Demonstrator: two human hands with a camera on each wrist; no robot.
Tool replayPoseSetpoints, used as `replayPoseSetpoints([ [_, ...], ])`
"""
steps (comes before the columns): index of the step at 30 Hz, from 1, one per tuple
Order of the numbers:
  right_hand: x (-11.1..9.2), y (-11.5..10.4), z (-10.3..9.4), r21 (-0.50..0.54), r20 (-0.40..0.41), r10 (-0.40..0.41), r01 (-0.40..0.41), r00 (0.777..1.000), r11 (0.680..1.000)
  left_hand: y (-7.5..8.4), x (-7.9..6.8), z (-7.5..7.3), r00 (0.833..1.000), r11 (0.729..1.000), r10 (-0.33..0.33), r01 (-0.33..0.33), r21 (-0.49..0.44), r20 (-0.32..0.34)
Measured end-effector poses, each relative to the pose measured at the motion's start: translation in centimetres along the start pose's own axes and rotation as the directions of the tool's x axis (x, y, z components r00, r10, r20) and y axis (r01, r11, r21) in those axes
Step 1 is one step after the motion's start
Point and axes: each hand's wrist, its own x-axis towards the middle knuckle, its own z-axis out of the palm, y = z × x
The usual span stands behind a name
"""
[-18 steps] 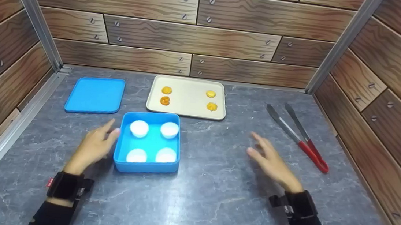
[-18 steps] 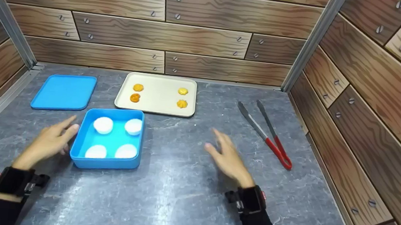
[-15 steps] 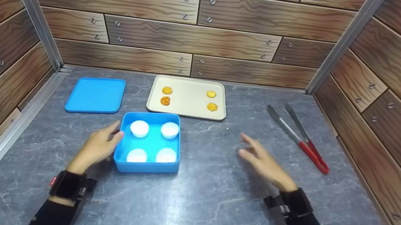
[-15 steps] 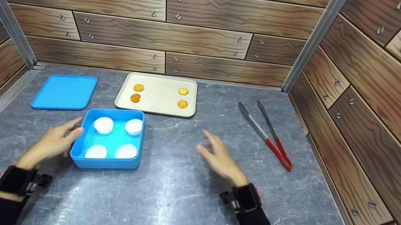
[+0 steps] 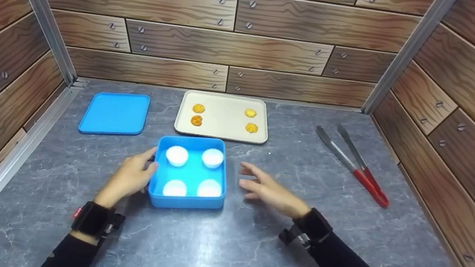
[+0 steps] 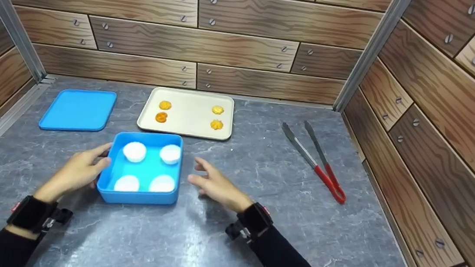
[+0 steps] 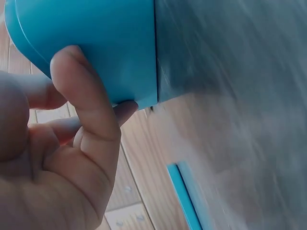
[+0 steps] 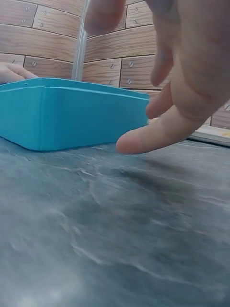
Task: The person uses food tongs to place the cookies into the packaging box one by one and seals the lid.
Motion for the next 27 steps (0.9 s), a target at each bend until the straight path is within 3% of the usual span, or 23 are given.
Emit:
replayPoseSetpoints([
  [11, -0.2, 0.5, 0.1, 0.079, -0.002, -0.022, 0.022, 1.0, 0.997, 2.8, 0.6, 3.7, 0.998, 0.996, 0.06, -0.057, -0.073, 0.035],
  [19, -2.1, 1.2, -1.1, -0.1, -0.064, -0.04, 0.033, 0.997, 0.994, 4.5, 0.7, 5.3, 0.996, 0.997, 0.052, -0.047, -0.067, 0.072],
  [27, -4.7, 1.8, -2.1, -0.129, -0.085, -0.037, 0.026, 0.996, 0.991, 5.7, 0.2, 6.7, 0.984, 0.989, 0.105, -0.088, -0.121, 0.146],
])
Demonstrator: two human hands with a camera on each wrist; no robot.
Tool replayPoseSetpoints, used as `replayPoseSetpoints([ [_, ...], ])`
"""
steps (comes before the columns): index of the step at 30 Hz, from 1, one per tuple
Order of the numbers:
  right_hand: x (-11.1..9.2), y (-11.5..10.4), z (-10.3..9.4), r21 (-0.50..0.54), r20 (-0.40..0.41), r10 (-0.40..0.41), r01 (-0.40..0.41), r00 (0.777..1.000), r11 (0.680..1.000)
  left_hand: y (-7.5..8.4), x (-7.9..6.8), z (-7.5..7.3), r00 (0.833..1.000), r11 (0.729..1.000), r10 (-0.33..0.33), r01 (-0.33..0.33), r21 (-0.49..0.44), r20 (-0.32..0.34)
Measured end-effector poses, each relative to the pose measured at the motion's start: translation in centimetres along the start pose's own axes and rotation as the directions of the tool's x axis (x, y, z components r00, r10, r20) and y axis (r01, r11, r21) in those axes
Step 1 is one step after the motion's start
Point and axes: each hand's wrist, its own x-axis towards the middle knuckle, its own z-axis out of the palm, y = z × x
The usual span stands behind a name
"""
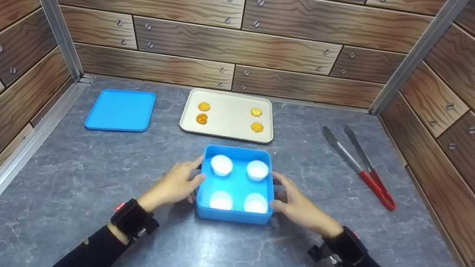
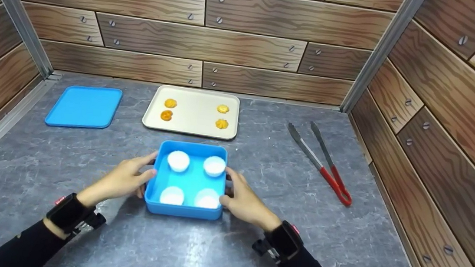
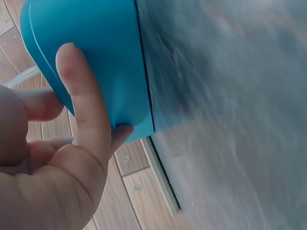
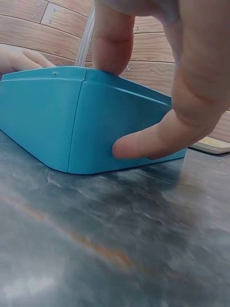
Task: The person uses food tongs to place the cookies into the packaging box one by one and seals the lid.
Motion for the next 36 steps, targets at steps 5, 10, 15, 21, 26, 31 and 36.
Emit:
replayPoseSetpoints([
  [5, -1.7, 0.4, -0.4, -0.054, -0.011, -0.036, 0.036, 0.999, 0.998, 0.1, -0.4, 0.8, 0.998, 0.999, 0.026, -0.023, -0.045, 0.053],
  [10, -2.5, 0.6, -0.7, -0.072, -0.008, -0.038, 0.037, 0.999, 0.997, 0.0, -0.9, 1.1, 0.996, 0.998, 0.047, -0.044, -0.045, 0.075],
  [15, -2.4, 0.6, -2.9, -0.165, -0.081, -0.064, 0.05, 0.995, 0.985, -0.1, -1.1, 1.2, 0.994, 0.997, 0.055, -0.05, -0.061, 0.089],
  [21, -1.3, 1.9, -10.7, -0.548, -0.317, -0.298, 0.083, 0.9, 0.833, -0.1, -1.2, 1.3, 0.995, 0.996, 0.056, -0.049, -0.077, 0.084],
  [26, -1.2, 4.9, -17.5, -0.691, -0.46, -0.218, -0.193, 0.861, 0.697, 0.0, -1.2, 1.3, 0.995, 0.995, 0.057, -0.05, -0.082, 0.086],
  [31, -1.6, 7.9, -21.3, -0.687, -0.471, -0.005, -0.363, 0.882, 0.629, -0.2, -1.1, 1.3, 0.995, 0.996, 0.049, -0.042, -0.081, 0.085],
  [36, -2.4, 10.0, -22.3, -0.68, -0.44, 0.069, -0.382, 0.895, 0.626, -0.2, -1.1, 1.3, 0.994, 0.995, 0.052, -0.044, -0.095, 0.092],
])
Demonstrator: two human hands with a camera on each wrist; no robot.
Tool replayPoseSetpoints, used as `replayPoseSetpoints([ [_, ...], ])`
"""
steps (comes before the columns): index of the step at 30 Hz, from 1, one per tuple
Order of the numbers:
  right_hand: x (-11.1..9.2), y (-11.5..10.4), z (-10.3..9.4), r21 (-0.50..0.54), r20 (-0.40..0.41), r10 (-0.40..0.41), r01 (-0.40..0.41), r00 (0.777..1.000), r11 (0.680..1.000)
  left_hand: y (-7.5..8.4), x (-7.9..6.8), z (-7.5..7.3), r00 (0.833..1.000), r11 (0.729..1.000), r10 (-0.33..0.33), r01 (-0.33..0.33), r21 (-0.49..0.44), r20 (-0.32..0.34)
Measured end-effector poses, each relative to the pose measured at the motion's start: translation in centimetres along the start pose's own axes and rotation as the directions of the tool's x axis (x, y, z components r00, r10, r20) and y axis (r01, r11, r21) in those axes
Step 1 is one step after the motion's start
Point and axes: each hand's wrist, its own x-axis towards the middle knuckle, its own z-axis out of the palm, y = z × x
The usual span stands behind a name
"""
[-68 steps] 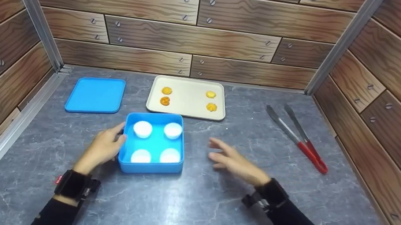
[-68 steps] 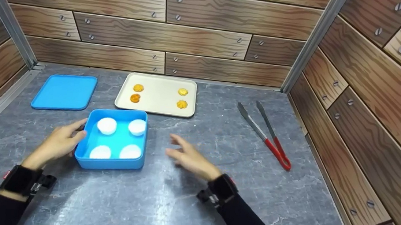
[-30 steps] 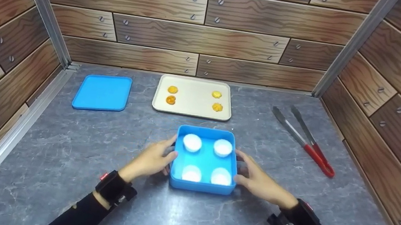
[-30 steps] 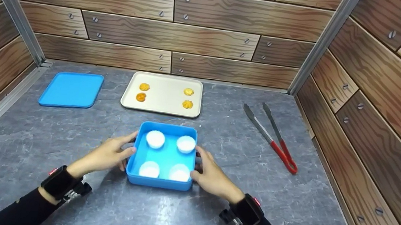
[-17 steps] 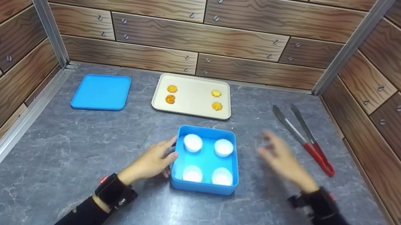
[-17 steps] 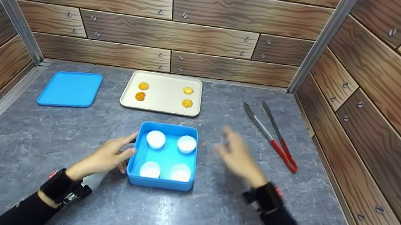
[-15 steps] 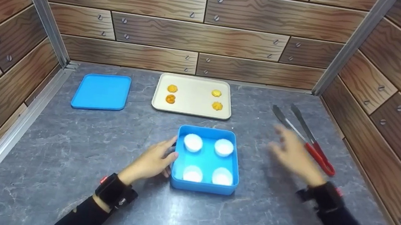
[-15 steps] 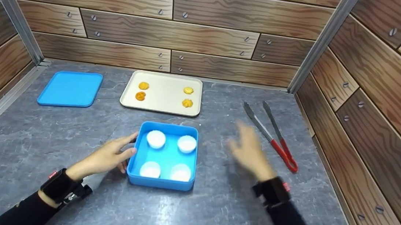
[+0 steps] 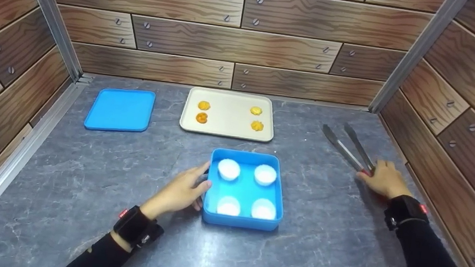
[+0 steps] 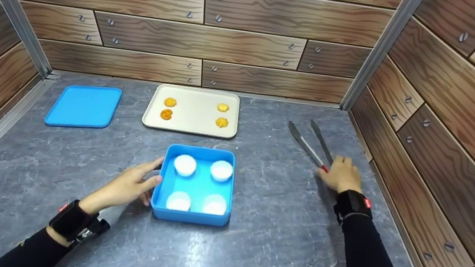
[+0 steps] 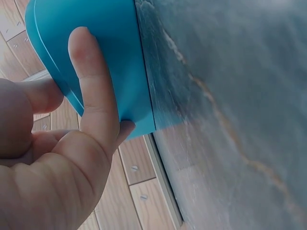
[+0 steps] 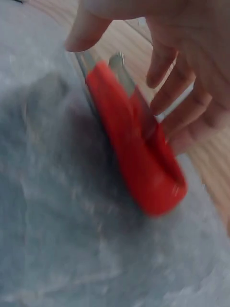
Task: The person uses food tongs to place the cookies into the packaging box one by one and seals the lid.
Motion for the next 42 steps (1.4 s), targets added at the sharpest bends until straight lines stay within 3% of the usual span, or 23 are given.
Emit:
replayPoseSetpoints([
  [4, -0.3, 0.8, 0.5, -0.004, 0.026, 0.018, -0.018, 0.999, 1.0, 0.0, 0.0, 0.0, 1.0, 1.0, -0.005, 0.005, -0.019, 0.009],
  [10, -0.2, 1.8, 0.8, 0.037, 0.001, 0.015, -0.015, 1.0, 0.999, 0.2, 0.1, -0.1, 1.0, 1.0, -0.002, 0.003, -0.018, 0.009],
  [17, 0.3, 1.5, 1.3, 0.052, -0.111, 0.016, -0.01, 0.994, 0.999, 0.1, 0.0, -0.2, 1.0, 1.0, -0.01, 0.01, -0.017, 0.009],
  [21, 0.6, -1.2, 0.5, 0.032, -0.177, -0.014, 0.02, 0.984, 0.999, 0.1, 0.0, -0.2, 1.0, 1.0, -0.014, 0.014, -0.022, 0.005],
  [25, 1.0, -5.5, -0.6, 0.024, -0.214, -0.094, 0.101, 0.972, 0.995, 0.0, 0.0, -0.2, 1.0, 1.0, -0.01, 0.01, -0.019, 0.002],
  [33, 1.1, -14.0, -1.4, 0.028, -0.126, -0.226, 0.232, 0.966, 0.972, 0.0, -0.1, -0.1, 1.0, 1.0, -0.008, 0.008, -0.023, 0.008],
  [37, 1.3, -16.2, -1.0, 0.005, -0.071, -0.24, 0.24, 0.968, 0.971, 0.0, -0.1, -0.1, 1.0, 1.0, -0.009, 0.009, -0.023, 0.011],
  [42, 1.6, -17.3, -0.4, -0.043, -0.051, -0.232, 0.23, 0.971, 0.972, 0.0, 0.0, -0.1, 1.0, 0.999, -0.019, 0.019, -0.029, 0.011],
])
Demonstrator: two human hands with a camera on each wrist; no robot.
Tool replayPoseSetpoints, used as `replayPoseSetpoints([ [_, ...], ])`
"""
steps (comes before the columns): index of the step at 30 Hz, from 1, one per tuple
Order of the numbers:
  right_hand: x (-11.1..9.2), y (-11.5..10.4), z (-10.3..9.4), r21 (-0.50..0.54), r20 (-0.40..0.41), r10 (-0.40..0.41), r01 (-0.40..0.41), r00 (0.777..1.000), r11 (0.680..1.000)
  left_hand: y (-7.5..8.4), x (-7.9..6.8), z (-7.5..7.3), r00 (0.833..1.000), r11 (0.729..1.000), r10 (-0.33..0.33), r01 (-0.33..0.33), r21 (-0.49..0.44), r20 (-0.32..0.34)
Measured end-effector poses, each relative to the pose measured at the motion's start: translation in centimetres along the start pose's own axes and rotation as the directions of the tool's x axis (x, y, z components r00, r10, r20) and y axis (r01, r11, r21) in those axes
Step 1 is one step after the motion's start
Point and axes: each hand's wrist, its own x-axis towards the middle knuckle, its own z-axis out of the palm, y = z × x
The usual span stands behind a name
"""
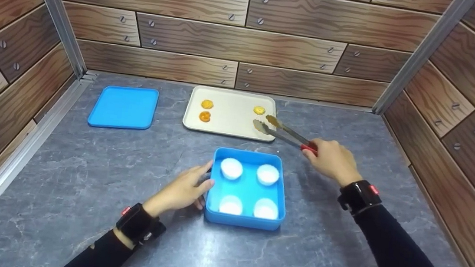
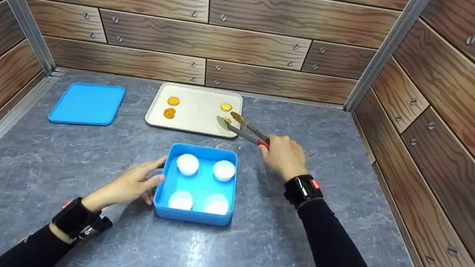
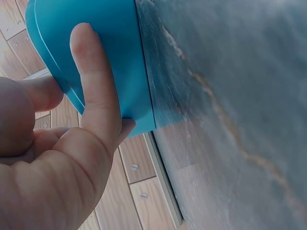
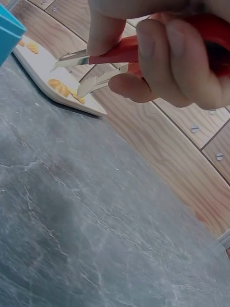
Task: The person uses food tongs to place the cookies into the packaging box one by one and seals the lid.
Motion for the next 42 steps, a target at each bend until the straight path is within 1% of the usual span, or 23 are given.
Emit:
replayPoseSetpoints([
  [5, 0.2, -0.6, 0.1, -0.031, 0.01, 0.008, -0.007, 1.0, 0.999, 0.1, 0.1, 0.0, 1.0, 1.0, -0.005, 0.005, -0.003, -0.003],
  [10, 0.2, -0.9, 0.1, -0.054, -0.005, 0.009, -0.009, 1.0, 0.999, 0.2, 0.1, 0.0, 1.0, 1.0, -0.011, 0.011, -0.007, -0.003],
  [18, 0.1, -0.9, 0.7, -0.046, -0.018, -0.012, 0.011, 1.0, 0.999, 0.1, 0.2, 0.1, 1.0, 1.0, -0.017, 0.017, -0.002, -0.003],
  [25, 0.2, -1.1, 1.0, -0.054, -0.03, -0.013, 0.011, 0.999, 0.998, 0.0, 0.0, 0.1, 1.0, 1.0, 0.01, -0.01, 0.005, 0.005],
  [31, 0.3, -1.4, 1.0, -0.051, -0.04, -0.01, 0.008, 0.999, 0.999, 0.0, -0.1, 0.0, 1.0, 1.0, -0.001, 0.001, 0.003, -0.002],
  [36, 0.4, -1.1, 1.4, -0.061, -0.065, -0.025, 0.021, 0.998, 0.998, -0.1, 0.0, 0.0, 1.0, 1.0, -0.003, 0.003, 0.004, -0.004],
  [42, 0.3, -0.8, 1.3, -0.057, -0.063, -0.027, 0.023, 0.998, 0.998, 0.0, 0.1, 0.0, 1.0, 1.0, -0.002, 0.002, 0.0, -0.003],
])
